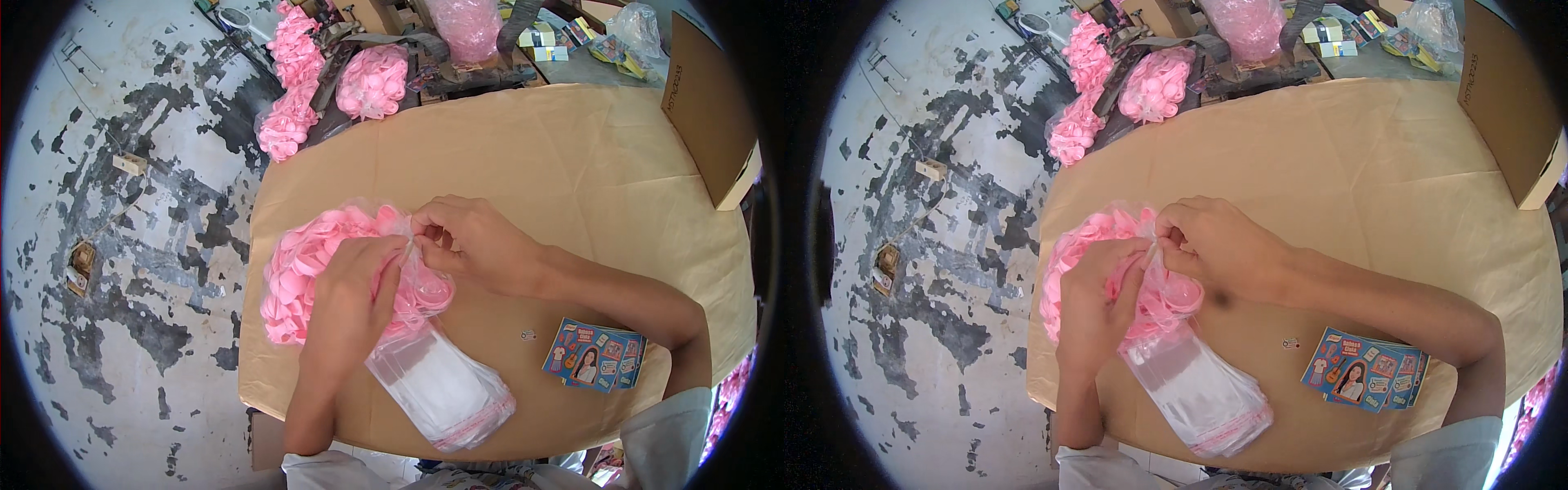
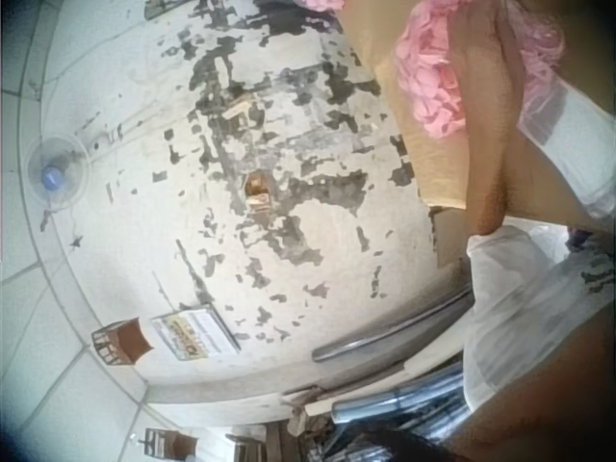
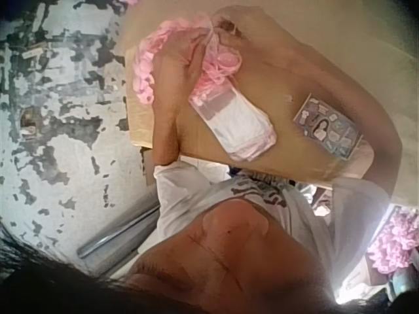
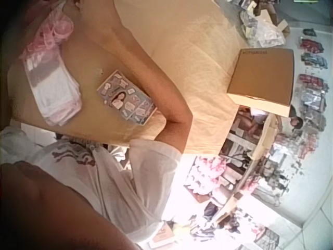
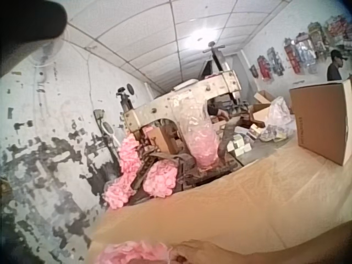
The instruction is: The person opens a plastic bag of plastic spoons and removes the spoons onto the table, separating and arranging them by hand.
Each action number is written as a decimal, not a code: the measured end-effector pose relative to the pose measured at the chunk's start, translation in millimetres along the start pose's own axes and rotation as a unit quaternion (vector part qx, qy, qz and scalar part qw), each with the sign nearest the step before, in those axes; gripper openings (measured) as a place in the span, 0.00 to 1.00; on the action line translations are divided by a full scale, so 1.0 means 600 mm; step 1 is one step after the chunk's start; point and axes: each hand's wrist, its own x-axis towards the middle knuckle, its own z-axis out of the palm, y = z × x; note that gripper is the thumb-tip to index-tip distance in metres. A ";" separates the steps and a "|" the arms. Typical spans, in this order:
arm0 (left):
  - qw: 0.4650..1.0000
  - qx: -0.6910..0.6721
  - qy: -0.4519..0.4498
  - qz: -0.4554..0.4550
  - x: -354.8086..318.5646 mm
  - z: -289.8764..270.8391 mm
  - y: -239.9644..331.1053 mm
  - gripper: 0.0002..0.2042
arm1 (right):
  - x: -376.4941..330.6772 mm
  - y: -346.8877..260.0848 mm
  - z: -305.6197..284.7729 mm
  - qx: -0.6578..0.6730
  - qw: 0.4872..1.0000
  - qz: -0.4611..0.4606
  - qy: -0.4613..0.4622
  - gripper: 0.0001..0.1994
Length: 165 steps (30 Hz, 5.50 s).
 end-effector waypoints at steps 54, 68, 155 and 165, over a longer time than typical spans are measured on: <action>0.905 -0.397 -0.047 -0.147 -0.006 0.008 -0.024 0.12 | 0.014 -0.012 -0.019 0.100 0.993 0.021 -0.057 0.07; 0.992 -0.111 0.010 -0.060 -0.017 -0.014 -0.003 0.10 | 0.016 -0.051 -0.002 0.012 0.999 0.036 -0.028 0.07; 0.994 -0.093 0.031 0.036 -0.069 0.015 -0.037 0.14 | -0.067 -0.109 0.111 -0.140 0.979 0.067 0.133 0.09; 0.984 -0.177 0.015 0.013 -0.063 -0.001 -0.048 0.12 | -0.058 -0.124 0.118 -0.072 0.976 0.092 0.185 0.07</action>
